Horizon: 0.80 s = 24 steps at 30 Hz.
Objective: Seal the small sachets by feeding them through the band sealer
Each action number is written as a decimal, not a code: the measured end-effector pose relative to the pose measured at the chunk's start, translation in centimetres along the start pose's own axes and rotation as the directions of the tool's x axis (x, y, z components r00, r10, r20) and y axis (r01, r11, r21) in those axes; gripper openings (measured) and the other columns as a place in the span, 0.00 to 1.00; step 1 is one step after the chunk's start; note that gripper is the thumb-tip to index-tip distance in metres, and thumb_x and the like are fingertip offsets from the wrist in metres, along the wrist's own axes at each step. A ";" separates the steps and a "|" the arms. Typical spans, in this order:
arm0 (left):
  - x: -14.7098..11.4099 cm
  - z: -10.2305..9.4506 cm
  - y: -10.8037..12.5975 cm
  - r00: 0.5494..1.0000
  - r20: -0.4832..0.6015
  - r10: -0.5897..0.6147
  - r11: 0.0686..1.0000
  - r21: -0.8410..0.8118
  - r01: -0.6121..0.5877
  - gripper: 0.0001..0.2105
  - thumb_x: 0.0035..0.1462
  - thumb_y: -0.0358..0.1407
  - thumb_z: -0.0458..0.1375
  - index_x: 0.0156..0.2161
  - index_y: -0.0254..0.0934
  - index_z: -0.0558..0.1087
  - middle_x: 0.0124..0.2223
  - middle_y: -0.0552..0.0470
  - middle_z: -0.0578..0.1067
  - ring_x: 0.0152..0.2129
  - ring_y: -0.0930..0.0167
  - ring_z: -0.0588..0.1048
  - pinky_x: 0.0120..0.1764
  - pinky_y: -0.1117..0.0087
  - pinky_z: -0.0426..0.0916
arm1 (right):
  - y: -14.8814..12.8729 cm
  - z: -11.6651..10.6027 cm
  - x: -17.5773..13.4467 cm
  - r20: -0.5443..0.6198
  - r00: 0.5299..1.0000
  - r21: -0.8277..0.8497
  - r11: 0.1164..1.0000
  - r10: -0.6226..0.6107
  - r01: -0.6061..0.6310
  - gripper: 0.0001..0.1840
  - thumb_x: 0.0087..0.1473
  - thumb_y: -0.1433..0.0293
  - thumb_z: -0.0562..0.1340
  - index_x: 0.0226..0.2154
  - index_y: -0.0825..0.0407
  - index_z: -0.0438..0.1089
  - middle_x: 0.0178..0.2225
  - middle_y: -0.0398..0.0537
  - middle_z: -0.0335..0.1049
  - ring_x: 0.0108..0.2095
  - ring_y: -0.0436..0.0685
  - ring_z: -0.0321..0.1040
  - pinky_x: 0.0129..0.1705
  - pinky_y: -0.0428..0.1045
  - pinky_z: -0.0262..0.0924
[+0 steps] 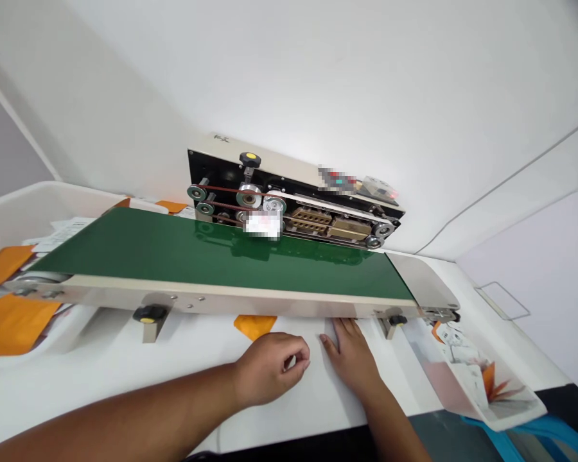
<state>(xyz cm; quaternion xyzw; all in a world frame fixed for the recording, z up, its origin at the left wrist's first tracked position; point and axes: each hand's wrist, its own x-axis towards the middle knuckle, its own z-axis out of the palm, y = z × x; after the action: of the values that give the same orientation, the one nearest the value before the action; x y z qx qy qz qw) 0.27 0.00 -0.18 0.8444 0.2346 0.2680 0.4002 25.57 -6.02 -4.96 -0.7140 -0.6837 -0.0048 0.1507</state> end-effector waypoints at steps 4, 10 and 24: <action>0.1 0.1 -0.1 1.000 0.006 -0.001 1.000 0.015 0.001 0.04 0.57 0.28 0.57 0.32 0.39 0.71 0.28 0.58 0.74 0.25 0.73 0.70 0.32 0.74 0.61 | -0.6 -0.4 -0.1 -0.005 1.000 0.010 1.000 -0.012 0.012 0.29 0.65 0.57 0.58 0.64 0.50 0.64 0.63 0.58 0.66 0.64 0.71 0.59 0.64 0.66 0.56; -0.1 0.1 -0.1 1.000 0.003 0.005 1.000 0.027 -0.005 0.04 0.58 0.29 0.57 0.33 0.39 0.71 0.28 0.57 0.75 0.26 0.73 0.71 0.32 0.74 0.62 | -2.1 -1.5 -0.2 -0.026 0.994 0.126 0.986 -0.109 0.112 0.25 0.63 0.63 0.60 0.61 0.49 0.66 0.56 0.57 0.70 0.57 0.68 0.66 0.59 0.64 0.64; -0.2 0.3 -0.1 0.996 -0.039 0.078 0.996 0.056 -0.076 0.04 0.59 0.29 0.58 0.33 0.39 0.71 0.27 0.58 0.75 0.25 0.73 0.72 0.32 0.74 0.62 | -3.5 -1.8 0.4 0.128 0.915 0.187 0.915 -0.383 0.357 0.31 0.59 0.63 0.66 0.63 0.47 0.66 0.63 0.53 0.66 0.61 0.66 0.62 0.62 0.62 0.61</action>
<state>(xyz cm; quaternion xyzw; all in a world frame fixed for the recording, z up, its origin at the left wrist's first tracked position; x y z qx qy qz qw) 0.32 -0.21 -0.48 0.8576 0.2175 0.2942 0.3616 22.54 -5.93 -2.46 -0.5550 -0.8147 0.0797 0.1477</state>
